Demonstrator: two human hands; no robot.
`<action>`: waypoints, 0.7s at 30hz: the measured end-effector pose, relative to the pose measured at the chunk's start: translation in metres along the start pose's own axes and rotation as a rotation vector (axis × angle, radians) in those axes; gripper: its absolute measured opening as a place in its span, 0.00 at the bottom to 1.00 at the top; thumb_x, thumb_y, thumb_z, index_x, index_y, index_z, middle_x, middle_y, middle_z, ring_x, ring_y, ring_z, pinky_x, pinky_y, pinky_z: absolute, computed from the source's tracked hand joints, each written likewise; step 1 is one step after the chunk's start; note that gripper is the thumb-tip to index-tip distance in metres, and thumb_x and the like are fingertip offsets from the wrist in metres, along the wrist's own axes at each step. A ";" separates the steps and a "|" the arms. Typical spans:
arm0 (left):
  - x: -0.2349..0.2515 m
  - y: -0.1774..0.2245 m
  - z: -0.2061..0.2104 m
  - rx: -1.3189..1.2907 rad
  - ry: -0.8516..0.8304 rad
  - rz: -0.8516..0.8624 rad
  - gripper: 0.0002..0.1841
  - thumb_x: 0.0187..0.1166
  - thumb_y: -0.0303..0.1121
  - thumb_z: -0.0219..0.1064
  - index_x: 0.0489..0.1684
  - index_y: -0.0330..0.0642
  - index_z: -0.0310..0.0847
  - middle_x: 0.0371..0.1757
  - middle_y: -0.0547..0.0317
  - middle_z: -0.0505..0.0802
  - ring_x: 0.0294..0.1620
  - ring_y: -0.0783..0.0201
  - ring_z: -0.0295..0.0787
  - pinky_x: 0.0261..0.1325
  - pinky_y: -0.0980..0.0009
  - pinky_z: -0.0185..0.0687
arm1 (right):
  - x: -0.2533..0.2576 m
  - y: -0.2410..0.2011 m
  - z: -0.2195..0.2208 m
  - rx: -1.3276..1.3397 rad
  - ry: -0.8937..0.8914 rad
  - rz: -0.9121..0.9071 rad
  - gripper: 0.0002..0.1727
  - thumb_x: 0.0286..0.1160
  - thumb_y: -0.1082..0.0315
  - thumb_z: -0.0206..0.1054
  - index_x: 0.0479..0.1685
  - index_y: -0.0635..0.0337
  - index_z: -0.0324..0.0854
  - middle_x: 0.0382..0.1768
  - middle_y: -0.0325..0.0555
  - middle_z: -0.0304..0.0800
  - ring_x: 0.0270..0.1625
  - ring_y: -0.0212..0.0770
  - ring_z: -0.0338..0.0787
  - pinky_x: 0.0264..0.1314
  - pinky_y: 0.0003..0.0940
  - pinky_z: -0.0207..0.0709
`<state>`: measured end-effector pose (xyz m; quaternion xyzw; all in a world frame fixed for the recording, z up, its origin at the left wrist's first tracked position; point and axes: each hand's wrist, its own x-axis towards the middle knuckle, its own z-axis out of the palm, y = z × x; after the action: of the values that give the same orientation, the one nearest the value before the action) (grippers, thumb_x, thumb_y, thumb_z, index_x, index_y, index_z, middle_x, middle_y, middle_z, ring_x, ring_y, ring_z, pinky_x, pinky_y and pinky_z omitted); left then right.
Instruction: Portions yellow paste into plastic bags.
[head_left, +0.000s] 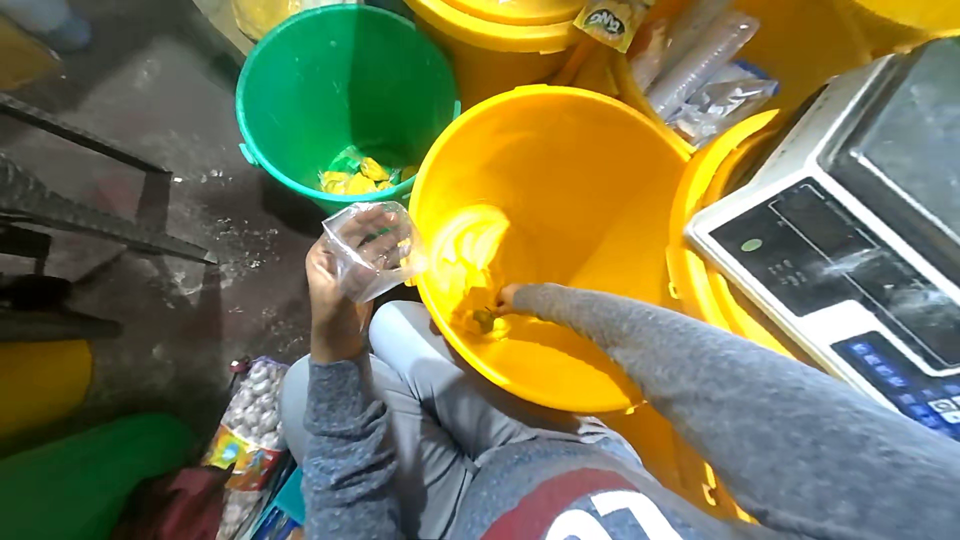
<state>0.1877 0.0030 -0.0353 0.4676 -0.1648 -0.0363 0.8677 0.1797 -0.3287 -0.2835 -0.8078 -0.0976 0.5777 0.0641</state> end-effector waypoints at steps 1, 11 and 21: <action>-0.001 -0.001 0.000 -0.009 -0.004 0.004 0.29 0.76 0.41 0.73 0.77 0.45 0.74 0.72 0.55 0.86 0.68 0.59 0.87 0.65 0.66 0.88 | -0.003 -0.002 -0.003 0.021 0.001 0.009 0.31 0.82 0.46 0.66 0.66 0.67 0.84 0.68 0.70 0.84 0.77 0.68 0.79 0.79 0.70 0.65; -0.002 0.006 0.019 0.117 0.062 0.057 0.33 0.65 0.41 0.83 0.74 0.50 0.79 0.69 0.62 0.89 0.63 0.64 0.90 0.62 0.69 0.90 | -0.028 0.000 -0.083 0.589 0.459 -0.191 0.16 0.78 0.61 0.74 0.40 0.70 0.89 0.29 0.51 0.89 0.25 0.35 0.78 0.35 0.35 0.76; -0.016 0.004 0.030 0.375 0.121 0.138 0.39 0.51 0.34 0.88 0.70 0.35 0.80 0.66 0.57 0.91 0.60 0.64 0.92 0.62 0.65 0.90 | -0.298 -0.051 -0.112 0.727 1.021 -0.748 0.09 0.70 0.68 0.71 0.24 0.61 0.88 0.14 0.29 0.80 0.15 0.19 0.72 0.20 0.18 0.67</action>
<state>0.1626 -0.0159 -0.0209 0.6097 -0.1479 0.0829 0.7743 0.1879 -0.3474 0.0378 -0.8168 -0.1269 0.0643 0.5591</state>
